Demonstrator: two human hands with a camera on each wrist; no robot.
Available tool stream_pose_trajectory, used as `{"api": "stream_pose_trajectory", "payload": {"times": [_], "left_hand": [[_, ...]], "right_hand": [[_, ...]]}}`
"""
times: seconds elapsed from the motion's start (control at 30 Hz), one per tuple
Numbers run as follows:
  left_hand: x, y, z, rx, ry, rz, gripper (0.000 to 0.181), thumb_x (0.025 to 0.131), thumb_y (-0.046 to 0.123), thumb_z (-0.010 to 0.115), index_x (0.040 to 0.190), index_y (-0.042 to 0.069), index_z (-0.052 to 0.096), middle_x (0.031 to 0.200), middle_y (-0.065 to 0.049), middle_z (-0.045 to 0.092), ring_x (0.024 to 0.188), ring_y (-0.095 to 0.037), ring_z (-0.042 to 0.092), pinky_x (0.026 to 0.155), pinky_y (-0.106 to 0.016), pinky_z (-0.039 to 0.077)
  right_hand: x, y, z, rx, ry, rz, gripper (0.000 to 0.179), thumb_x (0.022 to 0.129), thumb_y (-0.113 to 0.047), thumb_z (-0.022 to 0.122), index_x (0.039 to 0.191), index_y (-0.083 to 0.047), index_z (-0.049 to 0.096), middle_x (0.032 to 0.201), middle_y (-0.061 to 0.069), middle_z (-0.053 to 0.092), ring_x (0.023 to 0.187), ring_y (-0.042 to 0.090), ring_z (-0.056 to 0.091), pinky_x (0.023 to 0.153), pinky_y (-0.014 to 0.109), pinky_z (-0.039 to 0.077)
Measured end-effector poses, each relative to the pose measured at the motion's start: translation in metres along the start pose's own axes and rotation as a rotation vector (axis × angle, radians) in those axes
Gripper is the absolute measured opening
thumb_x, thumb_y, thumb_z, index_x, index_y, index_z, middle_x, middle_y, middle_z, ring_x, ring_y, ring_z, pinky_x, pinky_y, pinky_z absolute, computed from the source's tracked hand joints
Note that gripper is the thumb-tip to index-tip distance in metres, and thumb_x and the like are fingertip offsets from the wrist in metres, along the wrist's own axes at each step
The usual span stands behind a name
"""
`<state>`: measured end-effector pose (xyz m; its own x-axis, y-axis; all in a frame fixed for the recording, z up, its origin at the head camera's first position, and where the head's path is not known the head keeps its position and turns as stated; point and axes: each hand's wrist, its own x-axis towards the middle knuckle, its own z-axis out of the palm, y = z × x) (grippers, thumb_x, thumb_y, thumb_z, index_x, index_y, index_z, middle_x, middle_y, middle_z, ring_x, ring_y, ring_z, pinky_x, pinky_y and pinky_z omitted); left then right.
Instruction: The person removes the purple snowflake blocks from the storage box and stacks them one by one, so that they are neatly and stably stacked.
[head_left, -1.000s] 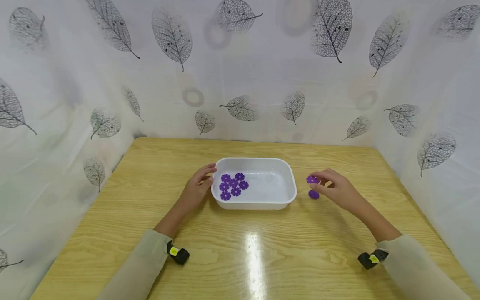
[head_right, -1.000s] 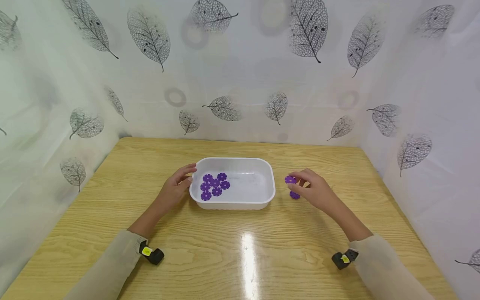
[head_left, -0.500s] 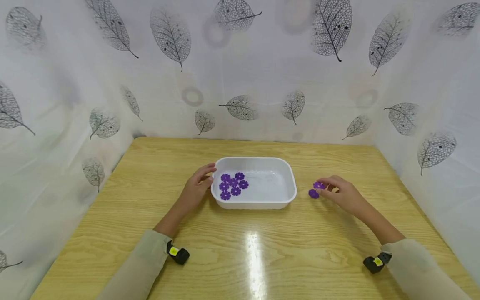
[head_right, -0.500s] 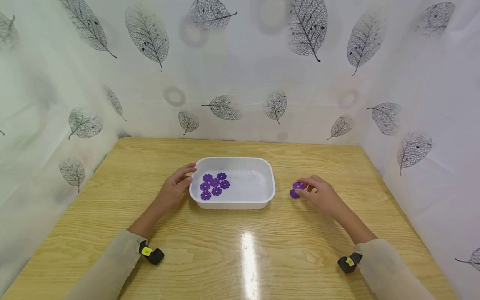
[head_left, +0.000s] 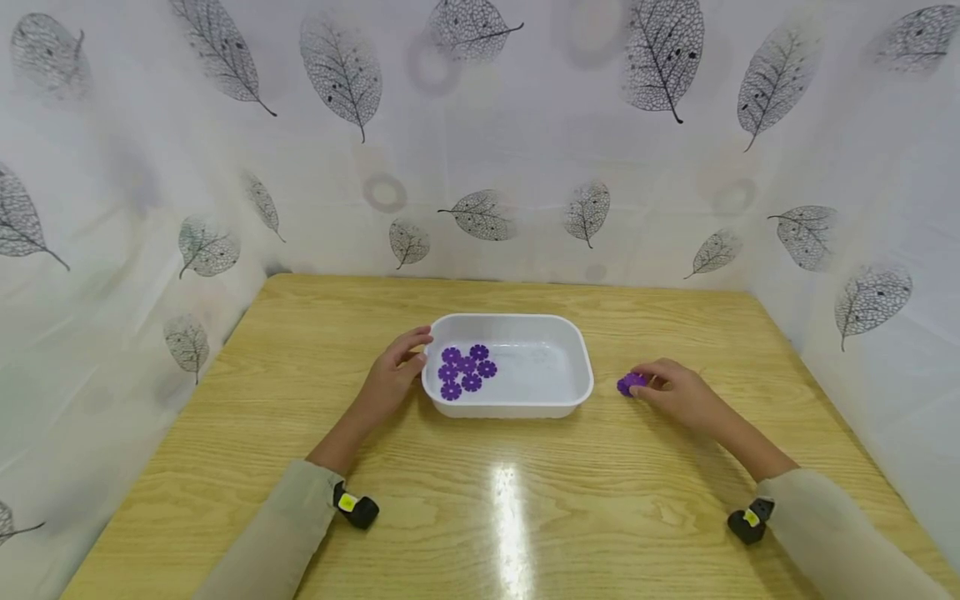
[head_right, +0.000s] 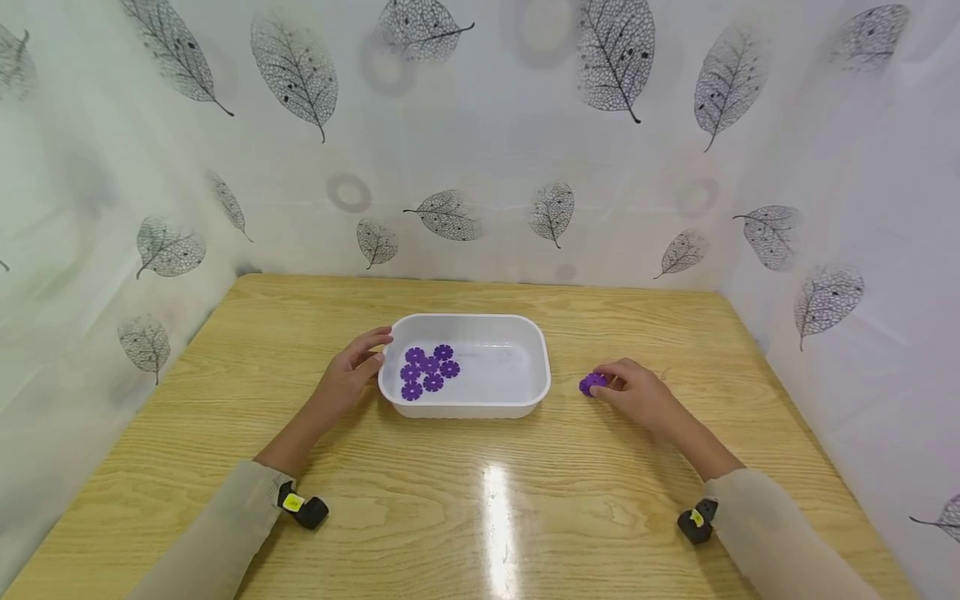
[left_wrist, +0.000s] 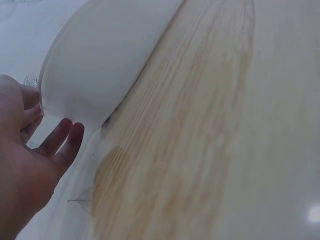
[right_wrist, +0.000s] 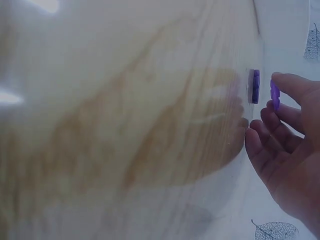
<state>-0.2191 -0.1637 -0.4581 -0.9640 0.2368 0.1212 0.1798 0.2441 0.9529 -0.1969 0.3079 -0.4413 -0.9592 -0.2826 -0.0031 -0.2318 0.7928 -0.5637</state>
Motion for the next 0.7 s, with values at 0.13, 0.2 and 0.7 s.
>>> {"api": "stream_pose_trajectory", "payload": {"times": [0.13, 0.2, 0.7], "left_hand": [[-0.001, 0.0, -0.0003, -0.003, -0.002, -0.005, 0.038, 0.107, 0.016, 0.047, 0.143, 0.006, 0.053, 0.161, -0.005, 0.037, 0.129, -0.036, 0.054, 0.098, -0.033, 0.054], [-0.0011, -0.0002, -0.0003, -0.008, -0.004, -0.008, 0.038, 0.107, 0.016, 0.047, 0.143, 0.006, 0.053, 0.161, -0.004, 0.037, 0.128, -0.035, 0.054, 0.096, -0.03, 0.055], [-0.0016, 0.0016, 0.0001, 0.003, -0.005, -0.002, 0.038, 0.108, 0.017, 0.047, 0.143, 0.006, 0.053, 0.161, -0.002, 0.037, 0.128, -0.034, 0.055, 0.097, -0.029, 0.054]], "right_hand": [[0.0016, 0.0, 0.0017, -0.011, -0.009, 0.0, 0.043, 0.097, -0.028, 0.069, 0.127, 0.003, 0.065, 0.104, 0.011, 0.065, 0.088, 0.018, 0.057, 0.071, 0.026, 0.05], [0.0025, 0.0004, 0.0027, -0.025, -0.013, -0.002, 0.043, 0.097, -0.028, 0.069, 0.127, 0.003, 0.065, 0.103, 0.01, 0.064, 0.087, 0.017, 0.056, 0.07, 0.026, 0.049], [0.0051, 0.0021, 0.0065, -0.099, -0.023, -0.018, 0.043, 0.097, -0.031, 0.069, 0.126, 0.0, 0.066, 0.101, 0.006, 0.062, 0.084, 0.016, 0.051, 0.07, 0.028, 0.045]]}}
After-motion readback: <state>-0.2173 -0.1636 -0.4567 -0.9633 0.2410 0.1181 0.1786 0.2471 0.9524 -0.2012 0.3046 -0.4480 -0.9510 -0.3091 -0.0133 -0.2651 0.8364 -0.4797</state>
